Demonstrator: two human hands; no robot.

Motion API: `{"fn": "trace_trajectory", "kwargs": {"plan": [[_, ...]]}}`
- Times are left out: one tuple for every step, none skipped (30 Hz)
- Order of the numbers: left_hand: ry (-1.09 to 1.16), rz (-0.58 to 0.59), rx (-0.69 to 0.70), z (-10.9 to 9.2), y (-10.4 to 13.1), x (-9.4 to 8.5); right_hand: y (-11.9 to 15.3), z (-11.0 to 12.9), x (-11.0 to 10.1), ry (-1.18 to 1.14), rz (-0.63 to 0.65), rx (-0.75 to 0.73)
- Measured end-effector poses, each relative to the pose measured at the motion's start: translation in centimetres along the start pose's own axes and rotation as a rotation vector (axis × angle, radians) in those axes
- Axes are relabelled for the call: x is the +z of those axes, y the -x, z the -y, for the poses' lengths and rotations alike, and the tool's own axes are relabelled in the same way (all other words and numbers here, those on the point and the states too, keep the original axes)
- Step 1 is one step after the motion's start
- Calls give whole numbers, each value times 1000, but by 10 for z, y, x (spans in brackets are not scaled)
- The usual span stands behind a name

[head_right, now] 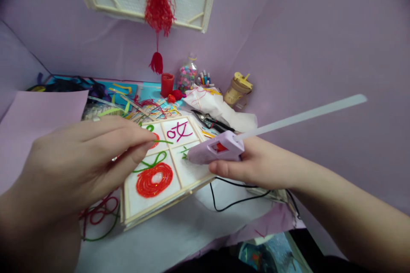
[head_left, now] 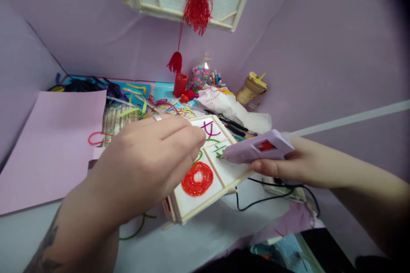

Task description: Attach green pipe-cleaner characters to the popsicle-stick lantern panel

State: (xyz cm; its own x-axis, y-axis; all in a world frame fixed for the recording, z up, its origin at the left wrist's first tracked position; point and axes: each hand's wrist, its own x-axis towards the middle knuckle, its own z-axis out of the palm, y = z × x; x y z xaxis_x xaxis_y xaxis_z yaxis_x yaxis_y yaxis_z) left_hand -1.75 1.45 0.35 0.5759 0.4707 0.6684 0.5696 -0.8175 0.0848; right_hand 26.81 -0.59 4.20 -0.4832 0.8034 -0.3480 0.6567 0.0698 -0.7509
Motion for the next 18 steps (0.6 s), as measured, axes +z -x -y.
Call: {"fn": "trace_trajectory", "kwargs": {"plan": [[3, -7, 5, 0, 0, 0, 0, 1, 0, 3, 5, -4], [7, -11, 10, 0, 0, 0, -1, 1, 0, 7, 5, -3], [10, -16, 17, 0, 0, 0, -1, 2, 0, 8, 4, -1], [14, -21, 23, 0, 0, 0, -1, 3, 1, 7, 4, -1], [17, -23, 28, 1, 0, 0, -1, 3, 1, 4, 2, -2], [18, -21, 28, 1, 0, 0, -1, 4, 1, 0, 0, -2], [19, -18, 30, 1, 0, 0, -1, 4, 1, -4, -4, -2], [19, -14, 29, 1, 0, 0, -1, 4, 1, -9, -8, 2], [17, -8, 28, 1, 0, 0, 0, 4, 1, -13, -10, 10], [14, -2, 23, 0, 0, 0, 1, 4, 0, -17, -15, 21], [12, 3, 18, 0, 0, -1, 1, 5, 0, -21, -18, 32], [12, 4, 15, 0, 0, -1, 2, 5, -1, -24, -18, 45], [12, 4, 14, 0, 0, -1, 3, 6, -1, -27, -18, 57], [11, 2, 15, 0, 0, -1, 4, 7, -1, -29, -18, 68], [14, 1, 18, 0, -1, -1, 4, 8, -1, -30, -19, 75], [16, 0, 21, -1, -1, -1, 5, 9, -1, -31, -18, 81], [16, -7, 24, -1, -1, -1, 6, 9, -1, -29, -19, 88], [15, -9, 28, -1, -1, -1, 7, 10, -1, -27, -19, 96]]}}
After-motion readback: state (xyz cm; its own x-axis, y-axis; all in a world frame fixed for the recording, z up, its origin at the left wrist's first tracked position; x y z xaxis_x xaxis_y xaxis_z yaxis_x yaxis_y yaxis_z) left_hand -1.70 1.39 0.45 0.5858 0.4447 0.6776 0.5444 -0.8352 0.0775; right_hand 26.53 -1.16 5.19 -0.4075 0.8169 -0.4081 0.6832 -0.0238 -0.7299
